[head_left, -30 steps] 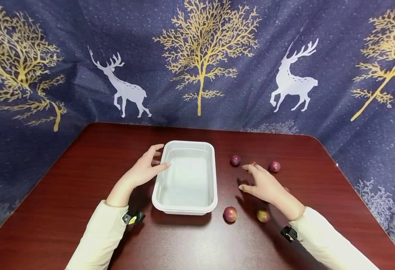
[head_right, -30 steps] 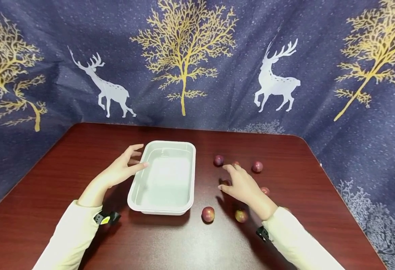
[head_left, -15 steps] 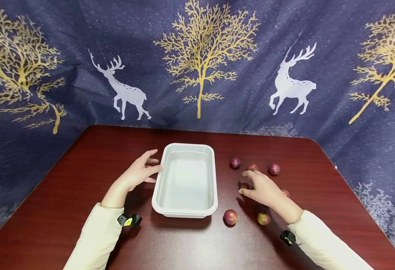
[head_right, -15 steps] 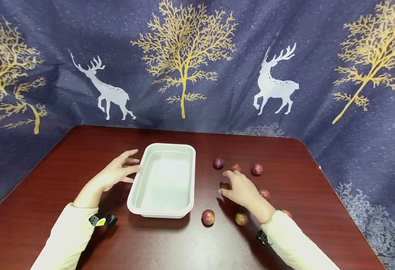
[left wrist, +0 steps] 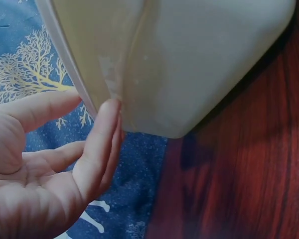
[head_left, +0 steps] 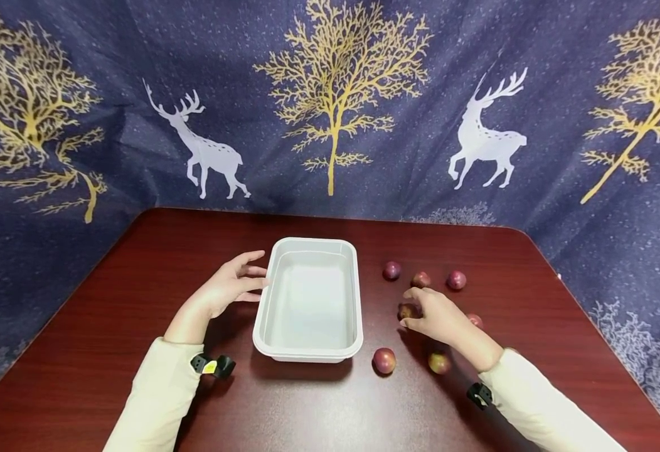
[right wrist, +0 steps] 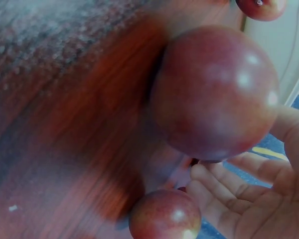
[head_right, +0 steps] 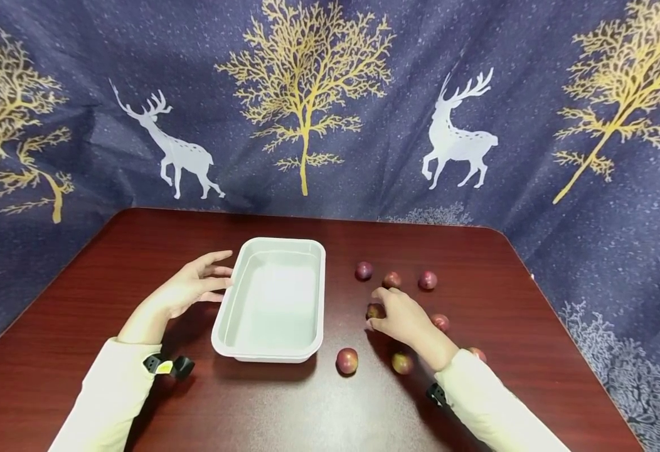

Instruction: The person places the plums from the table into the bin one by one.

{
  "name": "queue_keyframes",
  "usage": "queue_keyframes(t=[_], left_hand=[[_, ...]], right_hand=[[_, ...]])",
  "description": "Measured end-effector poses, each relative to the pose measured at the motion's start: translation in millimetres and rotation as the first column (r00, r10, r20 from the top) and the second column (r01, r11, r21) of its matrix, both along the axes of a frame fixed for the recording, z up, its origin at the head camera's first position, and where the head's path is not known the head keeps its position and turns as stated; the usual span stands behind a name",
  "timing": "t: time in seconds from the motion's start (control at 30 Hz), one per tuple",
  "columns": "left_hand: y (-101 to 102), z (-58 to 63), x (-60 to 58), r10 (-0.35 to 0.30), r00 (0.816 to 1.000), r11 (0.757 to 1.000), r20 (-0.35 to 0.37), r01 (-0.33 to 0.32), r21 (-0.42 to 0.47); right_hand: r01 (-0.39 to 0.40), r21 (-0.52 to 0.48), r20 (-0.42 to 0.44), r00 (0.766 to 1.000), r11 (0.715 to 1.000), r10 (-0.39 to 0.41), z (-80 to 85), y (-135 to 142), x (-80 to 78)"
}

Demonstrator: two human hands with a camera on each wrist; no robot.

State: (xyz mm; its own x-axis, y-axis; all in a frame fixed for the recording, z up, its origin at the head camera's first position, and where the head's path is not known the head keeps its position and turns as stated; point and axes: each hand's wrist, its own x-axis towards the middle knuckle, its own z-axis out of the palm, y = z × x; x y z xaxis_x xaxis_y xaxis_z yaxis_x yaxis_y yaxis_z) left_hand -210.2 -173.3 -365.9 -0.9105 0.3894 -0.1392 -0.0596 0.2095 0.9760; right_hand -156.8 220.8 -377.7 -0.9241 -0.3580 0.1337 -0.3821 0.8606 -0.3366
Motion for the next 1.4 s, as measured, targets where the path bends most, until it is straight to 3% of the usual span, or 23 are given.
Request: queue_keyframes(t=[0.63,1.4], left_hand=[[-5.4,-1.4,-0.1,-0.021,0.999,0.999,0.044,0.019,0.039],[-0.8,-2.5,-3.5,-0.039,0.997,0.999,0.069,0.037,0.037]], right_hand=[[-0.017,0.011,-0.04,0.999,1.0,0.017,-4.0,-1.2,-1.4],[-0.01,-0.007,-0.037,0.999,1.0,0.01,3.4,0.3,-6.5]])
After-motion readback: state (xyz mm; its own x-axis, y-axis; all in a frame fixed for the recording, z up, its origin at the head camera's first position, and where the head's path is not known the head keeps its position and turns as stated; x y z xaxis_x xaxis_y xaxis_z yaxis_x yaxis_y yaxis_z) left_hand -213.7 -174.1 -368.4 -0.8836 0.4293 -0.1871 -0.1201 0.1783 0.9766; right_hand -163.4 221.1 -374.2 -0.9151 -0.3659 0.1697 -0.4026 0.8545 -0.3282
